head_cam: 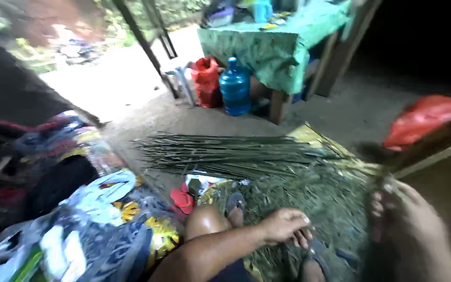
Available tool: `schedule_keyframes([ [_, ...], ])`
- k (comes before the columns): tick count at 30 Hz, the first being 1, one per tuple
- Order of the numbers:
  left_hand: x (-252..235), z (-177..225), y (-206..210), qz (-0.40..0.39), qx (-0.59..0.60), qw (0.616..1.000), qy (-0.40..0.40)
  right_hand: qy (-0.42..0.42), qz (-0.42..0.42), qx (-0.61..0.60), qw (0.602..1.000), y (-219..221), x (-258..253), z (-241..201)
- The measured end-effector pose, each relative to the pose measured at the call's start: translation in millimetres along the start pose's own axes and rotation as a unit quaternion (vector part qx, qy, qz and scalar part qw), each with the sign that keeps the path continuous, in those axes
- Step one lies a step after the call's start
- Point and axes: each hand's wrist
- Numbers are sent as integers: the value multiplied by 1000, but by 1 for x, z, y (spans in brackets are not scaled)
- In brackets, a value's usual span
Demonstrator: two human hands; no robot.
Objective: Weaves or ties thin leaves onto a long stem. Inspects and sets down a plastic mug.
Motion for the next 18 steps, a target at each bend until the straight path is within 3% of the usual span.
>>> schedule_keyframes([
  [4,4,11,5,2,42,998,-47,41,-51,45,997,19,12,-8],
  [9,-7,5,3,-17,93,995,-22,76,-210,10,975,27,28,14],
  [18,-15,3,-3,-72,204,976,-6,88,-364,-65,925,37,46,25],
])
Point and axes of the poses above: each hand's wrist, its own x-axis away from the middle knuckle, its own y-axis out of the palm, z = x × y, and after that the axes turned 14 degrees about -y, right-handed
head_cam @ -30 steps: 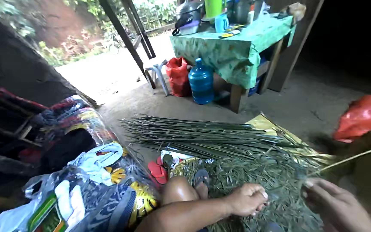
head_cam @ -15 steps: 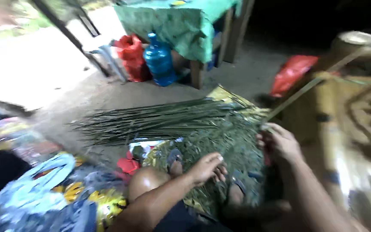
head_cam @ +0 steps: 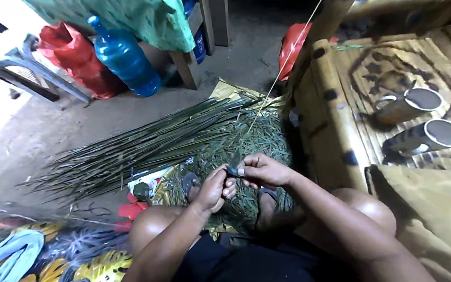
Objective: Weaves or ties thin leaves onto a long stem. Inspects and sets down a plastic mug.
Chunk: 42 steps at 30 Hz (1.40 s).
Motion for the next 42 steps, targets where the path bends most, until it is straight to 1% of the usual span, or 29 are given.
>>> schedule_keyframes([
  [6,1,0,-2,-22,-1,1000,4,-31,-12,20,999,-2,-2,4],
  [11,6,3,-3,-24,-36,999,0,-43,23,45,998,-16,-6,1],
  [15,6,4,-3,38,-139,989,34,-55,47,99,992,-19,-5,-2],
  [19,4,7,-1,107,-252,958,81,-81,79,145,983,-20,-6,-3],
  [20,4,8,0,124,-284,946,95,-82,95,162,979,-22,-6,-4],
  [22,5,5,0,144,-329,925,123,-81,156,186,967,-28,-6,-10],
  [24,6,-3,-1,144,-350,912,159,-83,212,178,957,-35,-5,-19],
  [25,5,-6,-1,145,-354,907,174,-79,223,156,959,-35,-5,-22],
  [28,1,-8,-1,169,-357,895,205,-38,211,74,974,-20,-4,-19],
  [30,-2,-7,-1,193,-355,887,223,-12,184,39,982,-8,-5,-10],
  [32,-4,-7,-3,203,-360,879,238,-1,156,20,988,-3,-4,-7],
  [34,-5,-9,-6,202,-368,869,262,-2,164,22,986,-4,-4,-12],
  [36,-6,-10,-9,202,-381,857,282,-3,184,40,982,-8,-4,-20],
  [38,-5,-10,-10,199,-386,854,286,-12,215,64,975,-15,-3,-30],
  [40,-4,-11,-11,190,-393,851,291,-32,256,86,962,-28,0,-37],
  [42,-4,-13,-14,181,-404,844,303,-56,315,81,944,-44,3,-45],
])
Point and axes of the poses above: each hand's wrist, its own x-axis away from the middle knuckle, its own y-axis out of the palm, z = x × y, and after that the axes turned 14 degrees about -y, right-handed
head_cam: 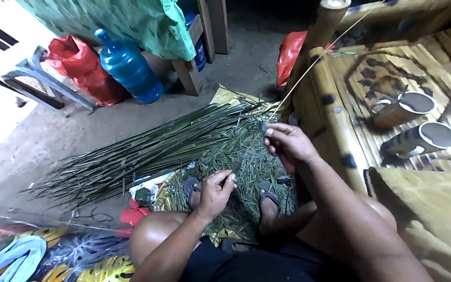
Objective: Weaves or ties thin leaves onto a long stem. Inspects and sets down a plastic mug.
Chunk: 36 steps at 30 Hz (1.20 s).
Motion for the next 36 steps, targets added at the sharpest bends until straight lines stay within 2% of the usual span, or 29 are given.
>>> schedule_keyframes([
  [3,0,-3,0,2,-9,1000,19,-6,93,-23,995,-12,-6,-10],
  [5,0,-1,2,1,-1,1000,11,-7,103,-18,995,-8,-2,-11],
  [7,-3,6,4,-13,12,1000,-19,6,37,-4,999,9,9,-7],
  [10,-6,14,4,-35,30,997,-61,39,-103,-8,994,36,23,11],
  [13,-7,14,4,-33,29,996,-75,46,-143,-8,989,43,28,19],
  [16,-4,8,2,-21,17,997,-69,27,-79,16,996,29,18,6],
  [21,-1,-4,-1,9,-56,998,-22,3,89,-3,996,-15,-2,-14],
  [23,-2,-5,0,32,-97,995,-2,2,107,-9,994,-11,1,-17],
  [29,-8,-5,4,87,-180,979,48,47,-74,-28,996,35,24,6],
  [36,-9,-6,0,100,-206,969,88,27,-47,1,999,10,14,-14],
])
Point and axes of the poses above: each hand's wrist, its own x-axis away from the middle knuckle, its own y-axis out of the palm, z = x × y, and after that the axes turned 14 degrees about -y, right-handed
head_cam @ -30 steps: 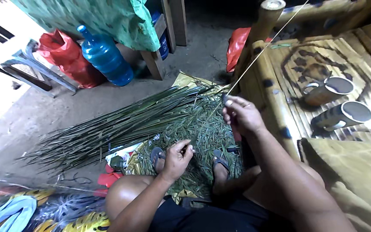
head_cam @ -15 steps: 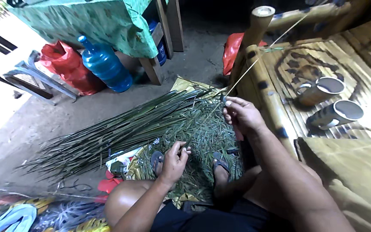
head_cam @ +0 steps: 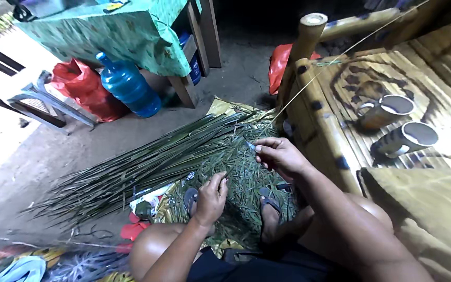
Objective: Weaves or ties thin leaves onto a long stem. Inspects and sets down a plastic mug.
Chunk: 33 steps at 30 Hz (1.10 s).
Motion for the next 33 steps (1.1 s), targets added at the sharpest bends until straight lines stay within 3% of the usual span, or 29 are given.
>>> schedule_keyframes([
  [2,0,1,-1,-5,1,1000,-3,-8,7,23,1000,-4,-2,-1],
  [5,2,-3,-5,-3,9,1000,-11,-13,90,55,994,-28,-10,-1],
  [10,7,-5,-8,-30,13,999,-34,-42,208,-38,976,-54,-19,-16],
  [16,-3,5,-12,-181,105,966,-152,-41,114,-6,993,-20,-9,2],
  [20,-10,6,-10,-233,253,918,-198,-4,-41,1,999,10,2,21],
  [23,-11,5,-14,-246,268,906,-217,-18,-68,14,997,11,2,22],
  [27,-11,1,-22,-263,271,898,-228,-49,10,31,998,-11,-6,9],
  [33,-8,-3,-29,-269,196,916,-224,-75,178,4,981,-49,-13,-10],
])
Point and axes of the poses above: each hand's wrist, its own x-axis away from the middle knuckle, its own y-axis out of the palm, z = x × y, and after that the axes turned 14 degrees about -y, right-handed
